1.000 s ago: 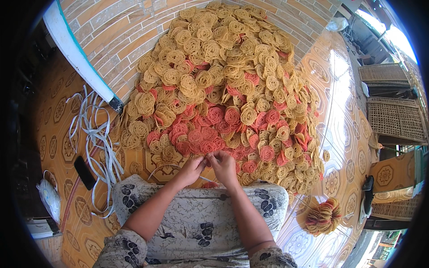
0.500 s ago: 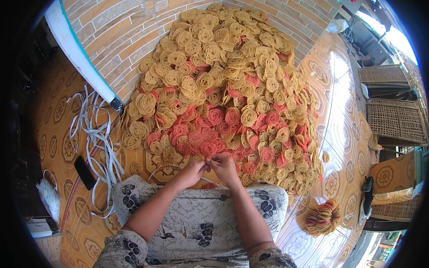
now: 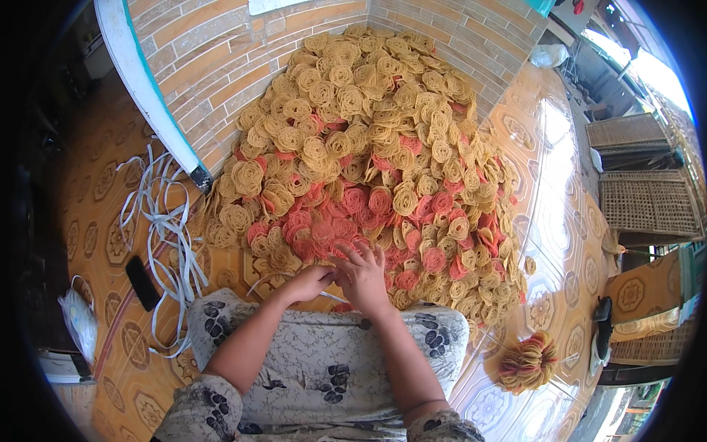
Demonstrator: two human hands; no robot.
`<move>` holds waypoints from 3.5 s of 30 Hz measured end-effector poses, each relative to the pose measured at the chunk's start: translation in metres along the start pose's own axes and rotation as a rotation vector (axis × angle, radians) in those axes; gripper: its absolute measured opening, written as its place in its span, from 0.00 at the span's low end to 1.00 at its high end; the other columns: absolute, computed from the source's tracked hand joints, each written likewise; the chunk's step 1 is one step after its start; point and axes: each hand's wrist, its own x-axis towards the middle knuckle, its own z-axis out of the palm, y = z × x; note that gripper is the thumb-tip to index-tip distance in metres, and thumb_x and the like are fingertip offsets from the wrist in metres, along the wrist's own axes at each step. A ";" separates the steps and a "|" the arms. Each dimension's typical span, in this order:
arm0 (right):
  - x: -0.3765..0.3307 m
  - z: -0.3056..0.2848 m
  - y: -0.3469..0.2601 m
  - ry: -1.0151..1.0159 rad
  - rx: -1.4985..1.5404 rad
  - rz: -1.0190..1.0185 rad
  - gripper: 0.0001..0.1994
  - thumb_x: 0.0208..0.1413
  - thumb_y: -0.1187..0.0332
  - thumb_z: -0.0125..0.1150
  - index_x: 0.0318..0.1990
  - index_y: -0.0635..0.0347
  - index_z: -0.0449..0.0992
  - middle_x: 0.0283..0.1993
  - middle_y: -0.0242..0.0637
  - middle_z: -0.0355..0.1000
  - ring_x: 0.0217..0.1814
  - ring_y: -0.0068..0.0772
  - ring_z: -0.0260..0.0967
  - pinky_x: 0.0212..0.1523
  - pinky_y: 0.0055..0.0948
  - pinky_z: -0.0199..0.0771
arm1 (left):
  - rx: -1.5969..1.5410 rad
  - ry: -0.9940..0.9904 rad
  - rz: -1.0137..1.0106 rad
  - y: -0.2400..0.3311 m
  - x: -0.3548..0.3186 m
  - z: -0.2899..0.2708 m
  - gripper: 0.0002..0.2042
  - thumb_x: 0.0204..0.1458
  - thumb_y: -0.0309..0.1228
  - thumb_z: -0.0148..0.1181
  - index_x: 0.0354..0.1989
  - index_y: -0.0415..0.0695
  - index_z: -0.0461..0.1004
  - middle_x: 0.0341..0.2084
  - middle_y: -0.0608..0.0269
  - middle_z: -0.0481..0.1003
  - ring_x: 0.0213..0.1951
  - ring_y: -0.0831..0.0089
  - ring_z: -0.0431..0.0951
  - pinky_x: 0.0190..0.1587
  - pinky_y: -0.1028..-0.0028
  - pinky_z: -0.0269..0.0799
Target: The person sits on the floor and assembles small coiled decorative items by threading a white ribbon through them and tying it. They handle the coiled items one at a time, pick up ribbons, and place the finished units aside.
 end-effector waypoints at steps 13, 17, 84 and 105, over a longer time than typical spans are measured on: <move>-0.008 -0.026 -0.008 0.003 0.584 0.506 0.12 0.61 0.65 0.62 0.32 0.65 0.75 0.28 0.33 0.72 0.32 0.19 0.65 0.37 0.23 0.67 | 0.122 0.197 0.042 0.041 -0.056 -0.005 0.13 0.64 0.37 0.49 0.38 0.40 0.75 0.21 0.60 0.71 0.23 0.75 0.67 0.29 0.72 0.65; -0.001 -0.019 -0.002 0.025 1.152 0.503 0.09 0.63 0.68 0.58 0.35 0.65 0.74 0.32 0.26 0.71 0.35 0.15 0.64 0.39 0.18 0.66 | -0.178 0.261 0.054 0.034 -0.053 0.005 0.14 0.65 0.37 0.48 0.35 0.38 0.72 0.21 0.65 0.67 0.24 0.78 0.65 0.29 0.72 0.64; 0.022 0.004 0.041 -0.047 1.041 0.703 0.15 0.62 0.61 0.60 0.36 0.68 0.79 0.24 0.24 0.66 0.26 0.15 0.58 0.28 0.21 0.59 | -0.909 -0.003 -0.304 0.003 -0.010 0.043 0.11 0.68 0.41 0.40 0.36 0.52 0.64 0.21 0.78 0.55 0.21 0.87 0.52 0.20 0.82 0.49; 0.065 0.002 0.020 -0.007 0.354 0.470 0.14 0.56 0.65 0.60 0.25 0.69 0.71 0.20 0.51 0.68 0.22 0.50 0.67 0.26 0.41 0.66 | -0.957 0.144 -0.247 -0.009 0.002 0.038 0.18 0.68 0.46 0.38 0.34 0.46 0.67 0.24 0.73 0.62 0.24 0.81 0.59 0.28 0.77 0.59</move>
